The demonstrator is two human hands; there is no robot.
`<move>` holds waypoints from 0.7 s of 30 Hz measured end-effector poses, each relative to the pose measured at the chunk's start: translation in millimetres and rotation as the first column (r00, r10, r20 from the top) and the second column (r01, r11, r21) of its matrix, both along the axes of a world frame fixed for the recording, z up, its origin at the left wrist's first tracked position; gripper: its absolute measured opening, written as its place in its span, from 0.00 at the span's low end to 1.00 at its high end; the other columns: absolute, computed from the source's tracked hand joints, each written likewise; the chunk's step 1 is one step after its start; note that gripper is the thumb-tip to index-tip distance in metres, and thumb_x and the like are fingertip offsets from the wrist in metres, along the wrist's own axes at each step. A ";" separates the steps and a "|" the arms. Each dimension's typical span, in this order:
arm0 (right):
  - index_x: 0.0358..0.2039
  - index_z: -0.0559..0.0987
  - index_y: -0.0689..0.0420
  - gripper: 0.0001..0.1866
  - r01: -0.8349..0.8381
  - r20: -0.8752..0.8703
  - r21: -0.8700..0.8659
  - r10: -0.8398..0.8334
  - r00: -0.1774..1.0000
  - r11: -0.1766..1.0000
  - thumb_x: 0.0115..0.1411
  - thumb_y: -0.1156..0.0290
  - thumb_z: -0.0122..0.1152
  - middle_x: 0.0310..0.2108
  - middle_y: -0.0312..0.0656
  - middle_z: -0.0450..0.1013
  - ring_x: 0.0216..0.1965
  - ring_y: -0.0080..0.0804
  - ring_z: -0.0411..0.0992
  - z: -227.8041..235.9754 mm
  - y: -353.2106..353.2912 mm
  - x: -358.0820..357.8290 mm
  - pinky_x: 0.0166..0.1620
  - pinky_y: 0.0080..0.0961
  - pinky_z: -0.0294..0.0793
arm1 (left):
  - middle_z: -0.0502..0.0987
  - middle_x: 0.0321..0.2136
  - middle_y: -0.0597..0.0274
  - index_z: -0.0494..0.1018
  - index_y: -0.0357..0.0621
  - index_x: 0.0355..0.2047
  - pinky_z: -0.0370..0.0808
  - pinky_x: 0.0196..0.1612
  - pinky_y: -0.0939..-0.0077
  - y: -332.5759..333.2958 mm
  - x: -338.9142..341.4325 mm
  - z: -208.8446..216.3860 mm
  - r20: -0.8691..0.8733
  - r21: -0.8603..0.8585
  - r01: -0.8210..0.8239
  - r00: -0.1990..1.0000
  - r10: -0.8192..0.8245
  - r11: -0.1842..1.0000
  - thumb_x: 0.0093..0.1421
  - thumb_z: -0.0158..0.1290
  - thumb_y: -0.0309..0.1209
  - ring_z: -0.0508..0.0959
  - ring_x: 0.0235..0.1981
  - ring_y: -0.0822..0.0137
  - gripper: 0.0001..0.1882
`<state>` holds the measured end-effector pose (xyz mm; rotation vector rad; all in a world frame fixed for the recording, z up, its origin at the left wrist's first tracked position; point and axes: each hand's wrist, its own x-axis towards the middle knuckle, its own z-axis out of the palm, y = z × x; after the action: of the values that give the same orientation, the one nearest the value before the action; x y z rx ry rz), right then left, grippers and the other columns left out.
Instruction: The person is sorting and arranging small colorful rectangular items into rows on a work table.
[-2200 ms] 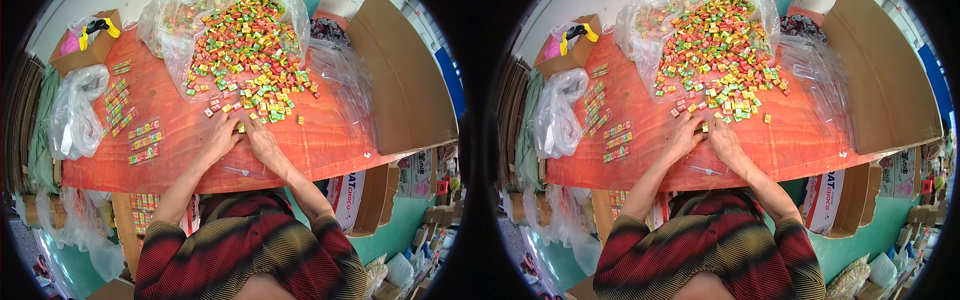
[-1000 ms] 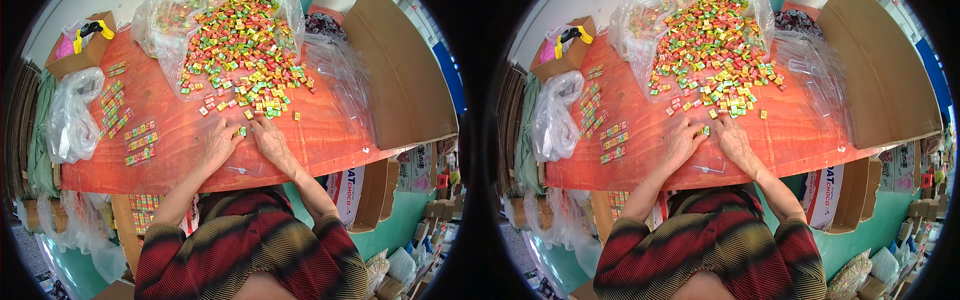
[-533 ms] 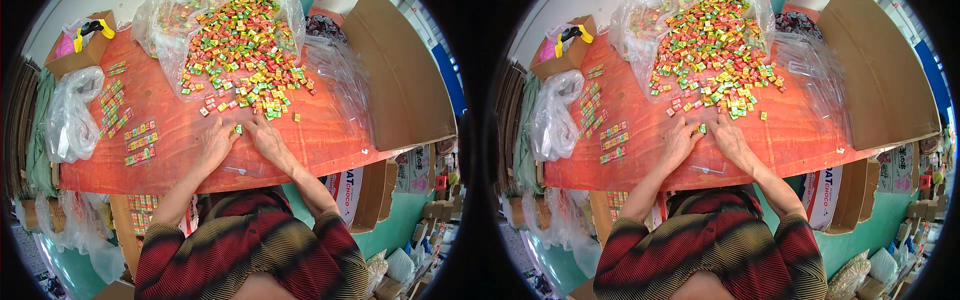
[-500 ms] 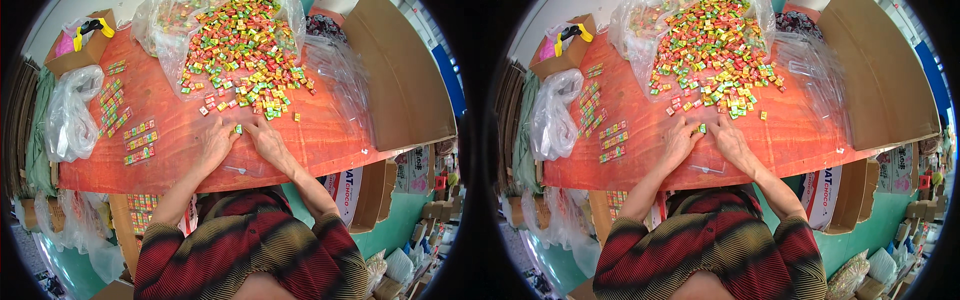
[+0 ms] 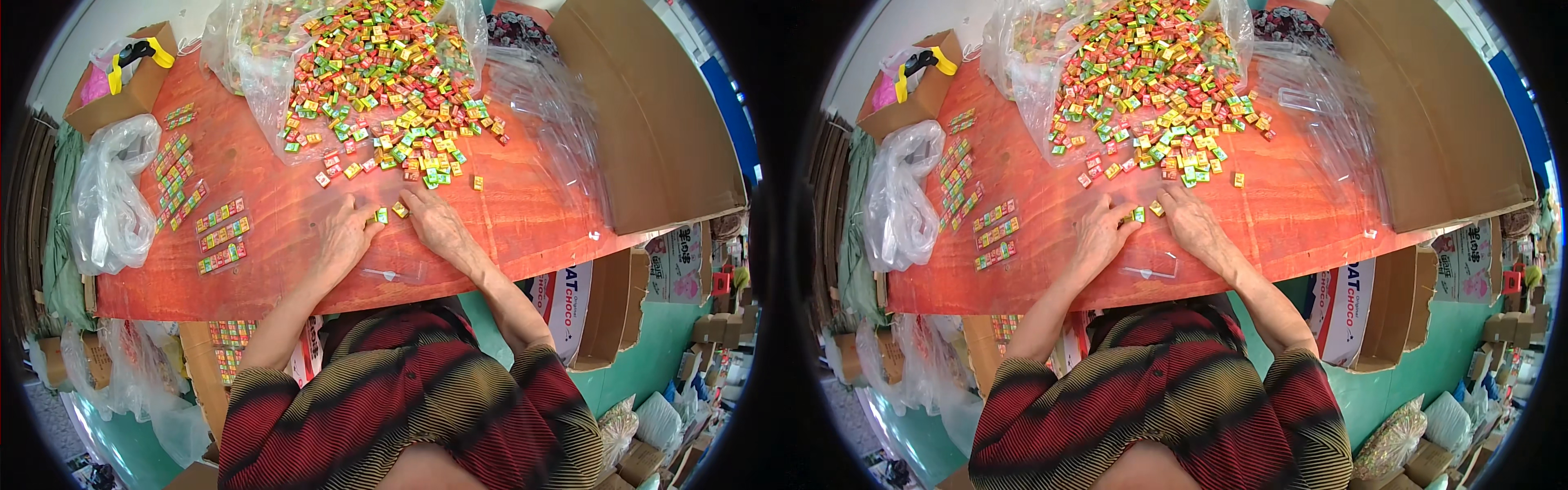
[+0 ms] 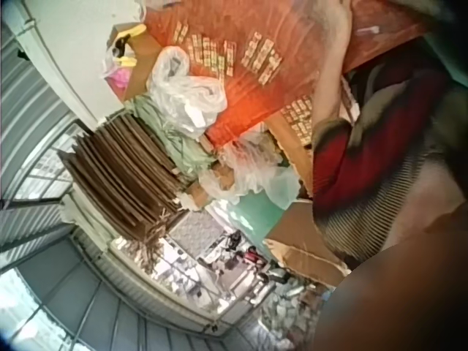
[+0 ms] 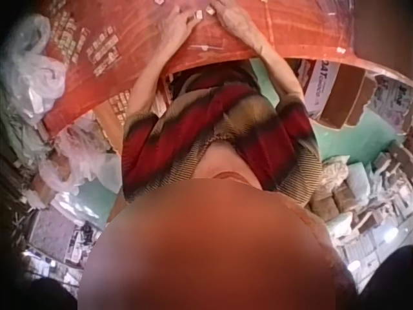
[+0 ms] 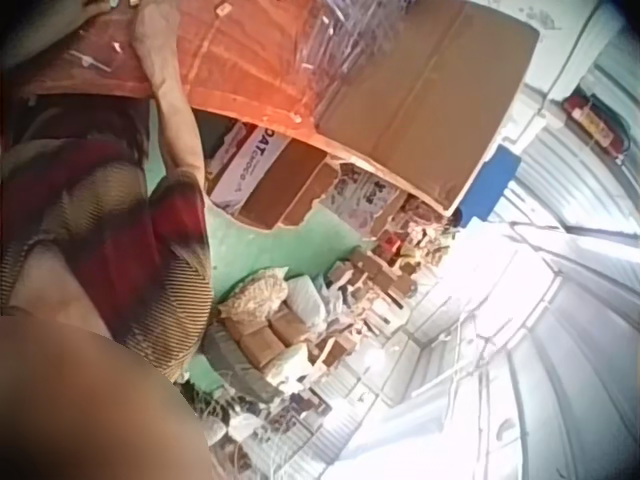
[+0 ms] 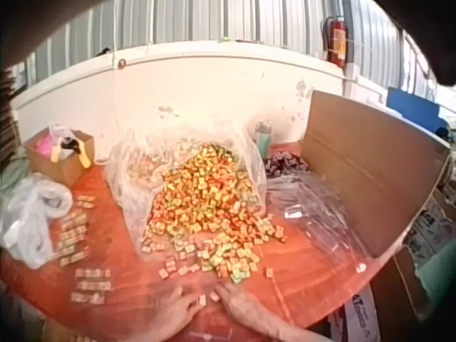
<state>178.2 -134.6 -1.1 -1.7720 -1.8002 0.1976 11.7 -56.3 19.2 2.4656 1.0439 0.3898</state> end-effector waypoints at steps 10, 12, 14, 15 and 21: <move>0.48 0.65 0.59 0.23 -0.096 -0.102 -0.086 0.087 0.991 0.992 0.49 0.80 0.51 0.46 0.52 0.63 0.46 0.48 0.64 16.9 -5.6 -2.0 0.48 0.36 0.65 | 0.68 0.31 0.55 0.74 0.48 0.36 0.70 0.32 0.61 5.8 12.4 -5.7 0.051 0.010 0.069 0.996 -0.070 0.998 0.46 0.57 0.35 0.73 0.31 0.55 0.15; 0.48 0.65 0.58 0.23 -0.077 -0.125 -0.100 0.064 0.990 0.992 0.49 0.80 0.52 0.46 0.52 0.63 0.47 0.48 0.64 12.8 -5.4 0.4 0.49 0.36 0.65 | 0.68 0.32 0.55 0.73 0.48 0.37 0.70 0.32 0.61 7.8 16.2 -7.7 0.055 0.027 0.105 0.993 -0.106 0.994 0.46 0.57 0.35 0.73 0.31 0.54 0.16; 0.49 0.65 0.58 0.24 -0.121 -0.123 -0.109 0.108 0.987 0.987 0.49 0.78 0.53 0.44 0.50 0.64 0.44 0.48 0.66 6.7 -7.1 4.6 0.45 0.35 0.68 | 0.68 0.33 0.55 0.72 0.48 0.39 0.70 0.33 0.62 7.0 16.5 -9.7 0.047 0.030 0.110 0.993 -0.112 0.993 0.46 0.58 0.34 0.72 0.33 0.54 0.18; 0.49 0.65 0.58 0.24 -0.120 -0.119 -0.109 0.107 0.987 0.987 0.49 0.78 0.53 0.44 0.50 0.64 0.44 0.48 0.66 15.3 -9.4 5.3 0.45 0.35 0.68 | 0.68 0.34 0.55 0.71 0.48 0.40 0.69 0.34 0.62 7.3 14.3 -10.4 0.033 0.032 0.096 0.995 -0.097 0.995 0.46 0.58 0.34 0.72 0.34 0.54 0.20; 0.38 0.69 0.61 0.11 0.407 0.153 0.180 -0.434 0.888 0.896 0.52 0.78 0.46 0.36 0.53 0.66 0.33 0.50 0.69 2.6 -28.3 62.7 0.33 0.38 0.71 | 0.66 0.38 0.52 0.66 0.45 0.46 0.67 0.42 0.64 14.0 1.1 1.2 0.090 -0.116 0.152 0.986 -0.142 0.982 0.46 0.57 0.31 0.69 0.42 0.52 0.25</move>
<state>240.8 -162.9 1.6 -2.0799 -1.4570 -0.2796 12.8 -42.3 20.4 2.3776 0.8217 0.3649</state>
